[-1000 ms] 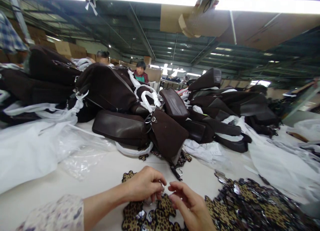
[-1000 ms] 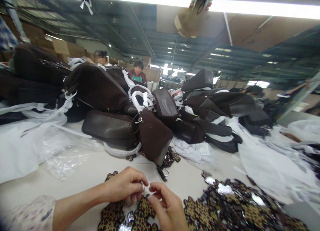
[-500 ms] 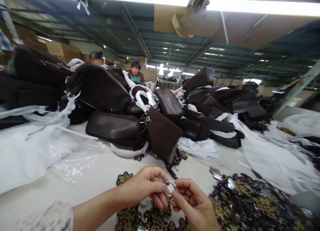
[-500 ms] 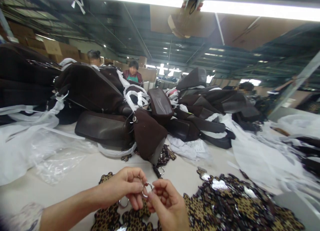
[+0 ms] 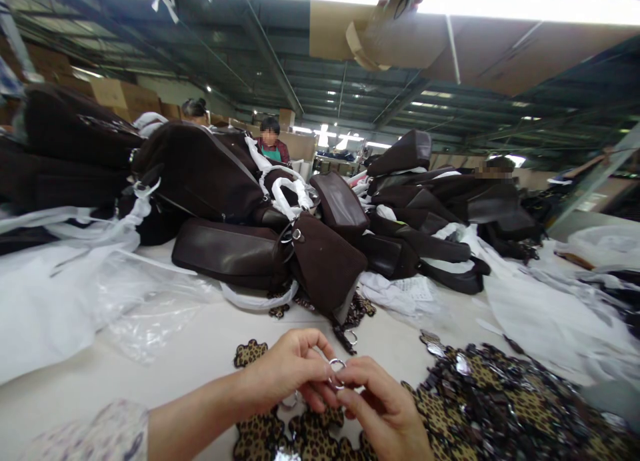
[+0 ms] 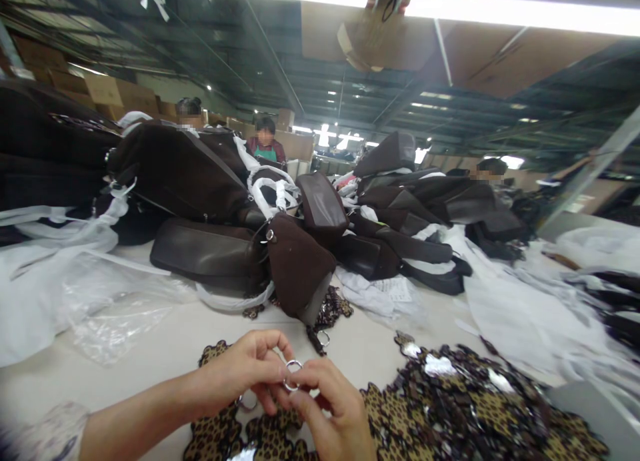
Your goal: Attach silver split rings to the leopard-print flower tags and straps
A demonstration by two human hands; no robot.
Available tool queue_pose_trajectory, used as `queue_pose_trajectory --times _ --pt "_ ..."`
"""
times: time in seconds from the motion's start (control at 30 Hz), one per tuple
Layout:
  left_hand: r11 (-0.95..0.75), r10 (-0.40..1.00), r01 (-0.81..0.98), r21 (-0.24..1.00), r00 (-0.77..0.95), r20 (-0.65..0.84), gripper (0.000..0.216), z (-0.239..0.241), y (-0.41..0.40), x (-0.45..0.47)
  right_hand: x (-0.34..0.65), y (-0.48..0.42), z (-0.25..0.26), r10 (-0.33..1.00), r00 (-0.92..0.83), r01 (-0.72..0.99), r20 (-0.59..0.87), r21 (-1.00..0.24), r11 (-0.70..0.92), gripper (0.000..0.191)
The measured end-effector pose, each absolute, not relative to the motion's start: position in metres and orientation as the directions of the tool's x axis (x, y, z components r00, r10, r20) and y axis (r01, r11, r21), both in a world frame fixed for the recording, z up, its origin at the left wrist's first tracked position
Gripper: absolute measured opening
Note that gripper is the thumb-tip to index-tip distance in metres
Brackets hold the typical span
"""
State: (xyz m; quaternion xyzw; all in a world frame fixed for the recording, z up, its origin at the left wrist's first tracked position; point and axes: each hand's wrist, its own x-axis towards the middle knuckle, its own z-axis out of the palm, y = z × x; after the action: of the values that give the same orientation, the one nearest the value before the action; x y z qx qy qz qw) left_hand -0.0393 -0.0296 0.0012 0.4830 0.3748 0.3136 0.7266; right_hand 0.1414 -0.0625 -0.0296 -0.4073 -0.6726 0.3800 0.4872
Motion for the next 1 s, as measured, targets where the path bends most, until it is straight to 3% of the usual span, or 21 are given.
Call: queue_pose_trajectory --times 0.07,0.2,0.33,0.47,0.57,0.7,0.87,1.0 --pt "0.324 0.804 -0.118 0.939 0.557 -0.207 0.030 0.002 -0.030 -0.041 0.143 -0.062 -0.030 0.944 -0.169 0.150 0.284 -0.939 0.309 0.008" --pt "0.254 0.787 -0.150 0.955 0.606 -0.114 0.030 0.006 -0.031 -0.042 0.143 -0.064 -0.032 0.993 -0.046 -0.012 0.111 -0.994 0.111 0.029" --pt "0.089 0.843 -0.126 0.988 0.538 -0.007 0.033 0.008 -0.034 -0.038 0.136 -0.066 -0.028 0.991 -0.134 -0.233 -0.003 -0.972 -0.034 0.040" --pt "0.094 0.870 -0.088 0.992 0.491 -0.039 0.016 0.007 -0.038 -0.035 0.128 -0.068 -0.025 0.975 -0.204 -0.381 -0.093 -0.910 -0.166 0.042" --pt "0.142 0.873 -0.065 0.988 0.479 -0.094 0.020 0.004 -0.038 -0.034 0.130 -0.069 -0.027 0.990 -0.126 -0.278 -0.068 -0.955 -0.101 0.042" --pt "0.201 0.858 -0.078 0.976 0.496 -0.137 0.018 -0.001 -0.035 -0.034 0.142 -0.067 -0.033 0.993 0.024 -0.068 0.116 -0.991 0.117 0.032" --pt "0.234 0.833 -0.080 0.969 0.531 -0.157 0.025 0.002 -0.037 -0.033 0.157 -0.065 -0.034 0.956 -0.085 0.170 0.282 -0.941 0.292 0.018" --pt "0.249 0.807 -0.041 0.968 0.561 -0.184 0.027 0.006 -0.041 -0.035 0.158 -0.066 -0.030 0.946 -0.137 0.174 0.294 -0.933 0.316 0.023"
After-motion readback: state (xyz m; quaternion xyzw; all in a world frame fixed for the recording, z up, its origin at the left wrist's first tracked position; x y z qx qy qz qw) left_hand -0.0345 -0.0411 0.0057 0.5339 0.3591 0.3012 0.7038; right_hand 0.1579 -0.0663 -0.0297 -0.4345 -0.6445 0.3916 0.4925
